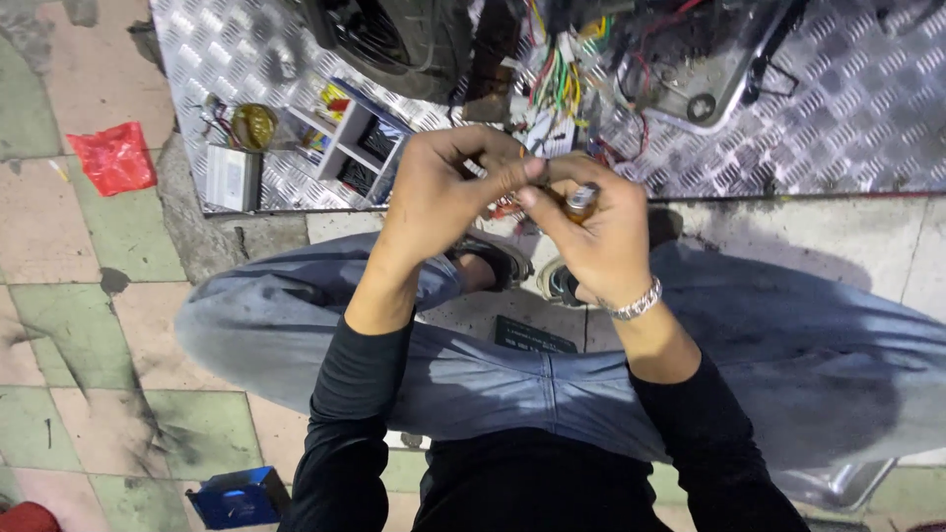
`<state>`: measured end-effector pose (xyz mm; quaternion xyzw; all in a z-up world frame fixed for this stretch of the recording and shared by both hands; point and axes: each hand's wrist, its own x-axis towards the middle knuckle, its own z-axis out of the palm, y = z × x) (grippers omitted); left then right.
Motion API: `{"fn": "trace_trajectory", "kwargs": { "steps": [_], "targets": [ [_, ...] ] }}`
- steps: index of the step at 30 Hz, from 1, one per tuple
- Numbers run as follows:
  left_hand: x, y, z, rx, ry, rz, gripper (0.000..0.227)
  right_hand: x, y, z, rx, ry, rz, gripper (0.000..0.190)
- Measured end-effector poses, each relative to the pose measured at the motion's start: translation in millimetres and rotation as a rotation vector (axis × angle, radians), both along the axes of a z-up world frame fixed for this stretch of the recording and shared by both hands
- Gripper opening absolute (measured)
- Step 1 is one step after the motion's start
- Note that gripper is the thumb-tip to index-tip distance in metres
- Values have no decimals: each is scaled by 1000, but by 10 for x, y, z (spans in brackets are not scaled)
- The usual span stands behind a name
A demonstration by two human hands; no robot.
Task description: The person sits on the floor and repairs the wiring of an electric scooter. They use pliers to strip and cut wires, then twist and connect them together by hand.
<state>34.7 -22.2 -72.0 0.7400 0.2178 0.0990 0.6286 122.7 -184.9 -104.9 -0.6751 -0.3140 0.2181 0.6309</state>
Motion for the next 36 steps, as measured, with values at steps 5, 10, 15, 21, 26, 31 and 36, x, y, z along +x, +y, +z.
{"fn": "trace_trajectory", "kwargs": {
  "steps": [5,10,15,21,26,31,36],
  "targets": [
    [-77,4,-571,-155,24,128,20,685,-415,-952,-329,60,-168,21],
    [-148,-114,-1519,-20,226,162,11,1450,-1354,-4183,-1153,-297,-224,26],
    [-53,-124,-754,130,77,244,10,1163,-1060,-3721,-1536,-144,-559,50],
    [29,-328,-372,-98,-154,365,32,500,-437,-3077,-988,127,-205,60],
    [19,-389,-280,-139,-109,338,40,549,-523,-3658,-919,217,-212,84],
    [-85,-126,-168,-392,-111,242,41,620,-599,-3626,-785,270,-188,80],
    [-49,-82,-340,-696,-191,110,36,508,-979,-3195,-679,383,-366,68]
  ]
}}
